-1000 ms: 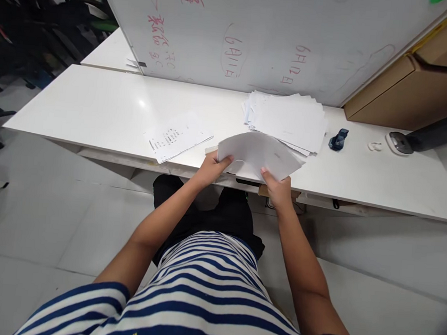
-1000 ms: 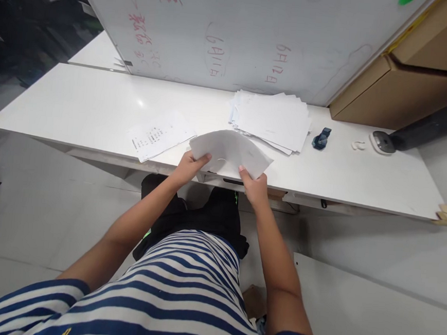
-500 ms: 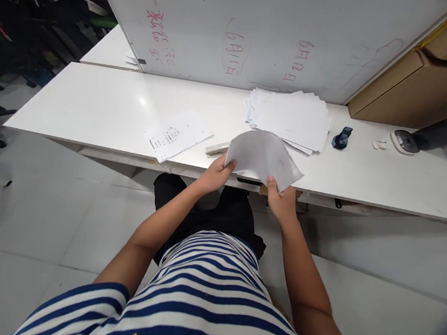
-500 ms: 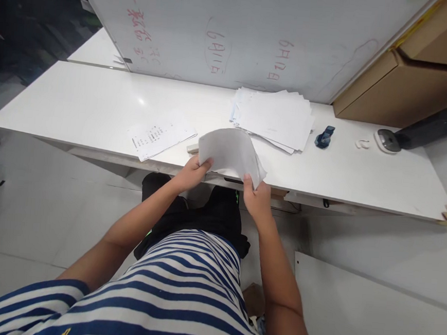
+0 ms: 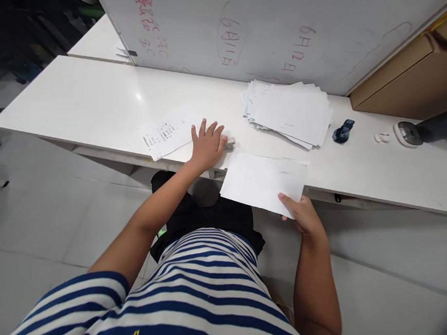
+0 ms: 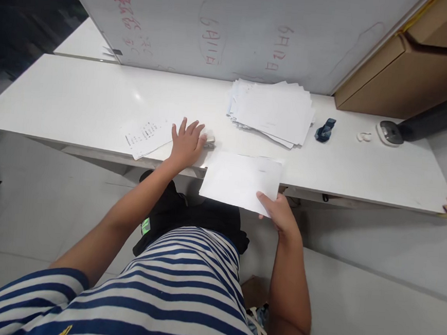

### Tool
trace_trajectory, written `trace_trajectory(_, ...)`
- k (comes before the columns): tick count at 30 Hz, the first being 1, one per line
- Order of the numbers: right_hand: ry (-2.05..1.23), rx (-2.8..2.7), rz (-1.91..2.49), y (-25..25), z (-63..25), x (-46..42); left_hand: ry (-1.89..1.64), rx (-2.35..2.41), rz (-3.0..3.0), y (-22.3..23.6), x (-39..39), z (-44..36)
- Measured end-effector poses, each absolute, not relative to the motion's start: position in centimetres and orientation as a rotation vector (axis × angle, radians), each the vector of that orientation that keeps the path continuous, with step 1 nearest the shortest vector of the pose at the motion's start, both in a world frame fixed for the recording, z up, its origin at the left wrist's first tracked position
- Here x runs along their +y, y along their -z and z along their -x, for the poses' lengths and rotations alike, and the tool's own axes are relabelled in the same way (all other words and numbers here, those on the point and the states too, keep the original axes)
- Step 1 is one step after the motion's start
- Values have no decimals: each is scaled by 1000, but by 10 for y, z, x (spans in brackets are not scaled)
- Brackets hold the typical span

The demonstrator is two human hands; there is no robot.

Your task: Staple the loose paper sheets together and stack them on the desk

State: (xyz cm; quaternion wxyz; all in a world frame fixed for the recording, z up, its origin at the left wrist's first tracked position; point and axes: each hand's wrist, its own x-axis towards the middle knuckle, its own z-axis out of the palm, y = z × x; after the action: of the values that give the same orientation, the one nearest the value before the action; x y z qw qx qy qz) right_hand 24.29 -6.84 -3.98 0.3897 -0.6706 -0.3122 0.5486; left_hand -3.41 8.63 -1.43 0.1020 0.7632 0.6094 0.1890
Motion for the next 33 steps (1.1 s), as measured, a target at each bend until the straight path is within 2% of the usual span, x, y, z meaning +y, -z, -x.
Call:
trace_trajectory(5,-1408,-854,1765,35,-238,-55,-458,1652,-2342,12,93,43)
trace_trajectory(12,-1347,-794,1840,37,-236,-52,-617,1506,-2320,22,100,47)
trace_trajectory(33,-1329,-829,1836,40,-234,-55,-462,1439,-2155,11,109,48)
